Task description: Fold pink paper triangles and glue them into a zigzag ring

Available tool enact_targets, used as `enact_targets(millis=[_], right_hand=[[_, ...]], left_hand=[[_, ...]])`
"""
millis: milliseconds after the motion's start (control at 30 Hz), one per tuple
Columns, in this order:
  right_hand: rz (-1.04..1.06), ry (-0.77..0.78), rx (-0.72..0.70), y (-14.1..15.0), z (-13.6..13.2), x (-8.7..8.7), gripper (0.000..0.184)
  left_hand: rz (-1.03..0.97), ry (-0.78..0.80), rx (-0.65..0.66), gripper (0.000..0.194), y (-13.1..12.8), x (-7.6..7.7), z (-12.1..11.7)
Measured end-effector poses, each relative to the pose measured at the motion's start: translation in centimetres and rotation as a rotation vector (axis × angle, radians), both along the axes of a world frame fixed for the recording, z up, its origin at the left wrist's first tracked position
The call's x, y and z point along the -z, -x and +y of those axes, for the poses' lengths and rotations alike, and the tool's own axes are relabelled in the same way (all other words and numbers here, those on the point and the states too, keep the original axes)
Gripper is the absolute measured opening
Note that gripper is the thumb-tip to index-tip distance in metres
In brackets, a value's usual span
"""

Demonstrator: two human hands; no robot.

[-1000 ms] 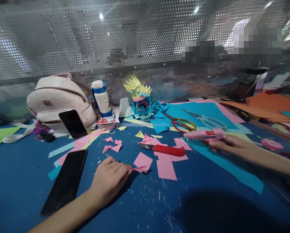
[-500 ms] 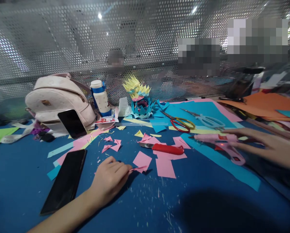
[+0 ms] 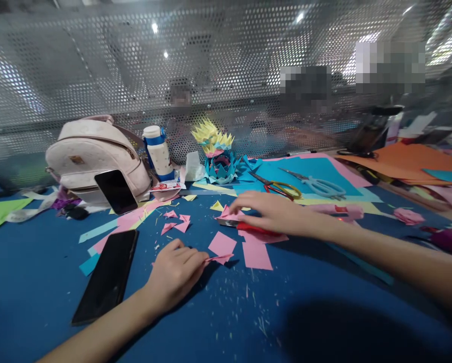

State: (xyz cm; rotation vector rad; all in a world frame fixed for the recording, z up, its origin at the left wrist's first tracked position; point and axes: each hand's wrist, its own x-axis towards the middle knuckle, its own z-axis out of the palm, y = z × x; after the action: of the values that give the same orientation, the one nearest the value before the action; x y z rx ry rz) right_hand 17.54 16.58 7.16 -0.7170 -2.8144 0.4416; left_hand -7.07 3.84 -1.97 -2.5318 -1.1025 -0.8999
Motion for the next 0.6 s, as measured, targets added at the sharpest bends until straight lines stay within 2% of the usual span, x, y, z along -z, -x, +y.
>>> enact_targets(millis=[67,167,300,467,600], right_hand=[[-0.011,0.013,-0.087,3.6,0.8,0.7,0.018],[-0.021,0.007,-0.140,8.6,1.5,1.9,0.016],[-0.012,-0.036,-0.136,12.9,1.3,3.8,0.014],[0.026,-0.019,-0.151,13.8,1.2,5.5,0.018],[0.079,0.043,-0.168,12.5,1.2,5.2,0.012]], left_hand=[[0.007,-0.023,-0.005,0.032,0.0,0.1,0.0],[0.022,-0.044,-0.012,0.035,0.0,0.1,0.1],[0.032,-0.052,-0.016,0.034,0.0,0.1,0.1],[0.033,-0.057,-0.015,0.034,0.0,0.2,0.2],[0.028,-0.056,-0.015,0.034,-0.1,0.2,0.2]])
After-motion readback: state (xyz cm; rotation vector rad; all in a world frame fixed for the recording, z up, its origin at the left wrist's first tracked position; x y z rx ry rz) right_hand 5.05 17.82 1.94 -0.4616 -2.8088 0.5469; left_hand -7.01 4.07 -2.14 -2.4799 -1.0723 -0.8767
